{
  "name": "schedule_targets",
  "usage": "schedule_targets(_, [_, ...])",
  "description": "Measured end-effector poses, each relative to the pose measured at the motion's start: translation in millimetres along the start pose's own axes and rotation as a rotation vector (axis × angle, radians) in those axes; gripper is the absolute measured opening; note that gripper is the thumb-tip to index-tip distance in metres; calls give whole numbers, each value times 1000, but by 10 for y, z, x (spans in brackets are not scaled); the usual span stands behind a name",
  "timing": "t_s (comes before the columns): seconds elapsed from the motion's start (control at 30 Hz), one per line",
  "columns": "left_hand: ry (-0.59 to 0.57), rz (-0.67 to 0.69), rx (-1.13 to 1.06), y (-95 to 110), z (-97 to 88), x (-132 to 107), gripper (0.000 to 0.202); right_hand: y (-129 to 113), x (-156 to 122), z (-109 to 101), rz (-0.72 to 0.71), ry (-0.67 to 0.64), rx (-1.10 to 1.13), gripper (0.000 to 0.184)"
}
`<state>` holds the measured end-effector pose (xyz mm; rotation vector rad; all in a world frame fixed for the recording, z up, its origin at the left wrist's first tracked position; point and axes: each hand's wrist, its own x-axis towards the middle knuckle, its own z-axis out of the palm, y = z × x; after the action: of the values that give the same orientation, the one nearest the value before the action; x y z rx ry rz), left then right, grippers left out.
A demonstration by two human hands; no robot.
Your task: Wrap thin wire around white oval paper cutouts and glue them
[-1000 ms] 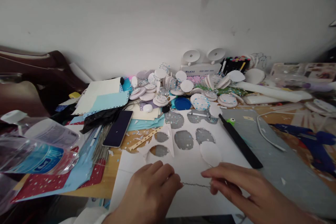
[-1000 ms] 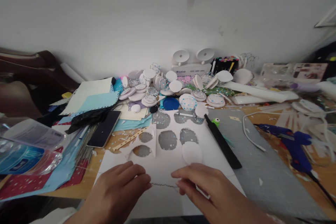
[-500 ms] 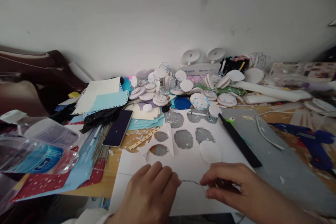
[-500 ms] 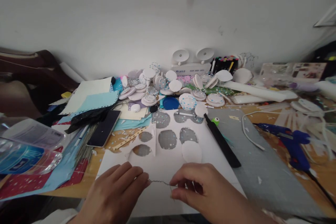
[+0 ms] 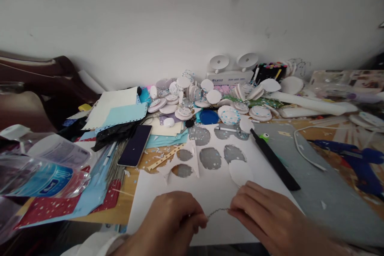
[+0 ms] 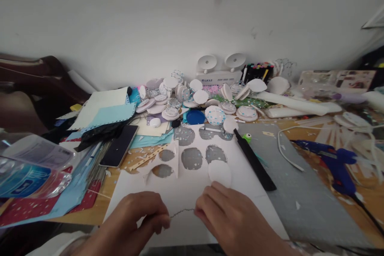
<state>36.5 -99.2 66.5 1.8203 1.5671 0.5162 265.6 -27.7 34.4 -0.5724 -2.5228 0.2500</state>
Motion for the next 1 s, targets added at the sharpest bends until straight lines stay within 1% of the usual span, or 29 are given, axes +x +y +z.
schedule_targets(0.07, [-108, -189, -120, 56, -39, -9, 19, 34, -54, 33, -171, 136, -150, 31])
schedule_targets(0.1, [-146, -249, -161, 70, -50, -15, 19, 52, -76, 43, -241, 174, -194, 35])
schedule_targets(0.13, [-161, -254, -180, 74, -53, -20, 18, 68, -90, 49, -286, 191, -214, 36])
schedule_targets(0.17, [-146, -201, -175, 67, -50, -23, 17, 80, -93, 48, -290, 197, -213, 34])
schedule_targets(0.2, [-104, -95, -140, 49, -41, -23, 16, 88, -84, 42, -251, 193, -196, 28])
schedule_targets(0.23, [-43, 46, -74, 24, -26, -18, 16, 91, -66, 30, -184, 172, -162, 20])
schedule_targets(0.27, [37, 197, 19, -6, -8, -9, 17, 91, -42, 15, -99, 147, -114, 13])
schedule_targets(0.3, [127, 338, 128, -37, 12, 5, 20, 88, -16, -2, -13, 118, -57, 11])
schedule_targets(0.33, [211, 444, 240, -67, 32, 20, 22, 83, 7, -19, 58, 86, 4, 11])
schedule_targets(0.4, [324, 573, 445, -115, 68, 52, 26, 70, 33, -46, 147, 29, 110, 6])
schedule_targets(0.43, [363, 610, 520, -130, 81, 65, 26, 63, 37, -53, 177, 19, 146, 3])
schedule_targets(0.47, [383, 635, 574, -138, 89, 74, 26, 57, 36, -53, 206, 18, 176, 5])
schedule_targets(0.57, [383, 661, 660, -139, 91, 79, 24, 46, 40, -18, 330, 0, 277, 5])
schedule_targets(0.67, [365, 660, 688, -135, 82, 74, 24, 49, 96, 39, 471, -29, 366, 7])
schedule_targets(0.77, [355, 640, 677, -164, 96, 86, 26, 62, 197, 61, 526, -51, 414, 12])
schedule_targets(0.83, [349, 622, 640, -197, 115, 97, 26, 68, 259, 45, 517, -68, 447, 13])
schedule_targets(0.9, [323, 592, 553, -222, 123, 103, 26, 69, 300, 14, 474, -62, 483, 15])
schedule_targets(0.97, [249, 497, 369, -221, 102, 104, 25, 63, 319, -25, 390, -22, 519, 17])
schedule_targets(1.0, [194, 410, 242, -209, 79, 106, 24, 58, 322, -47, 332, 3, 539, 17])
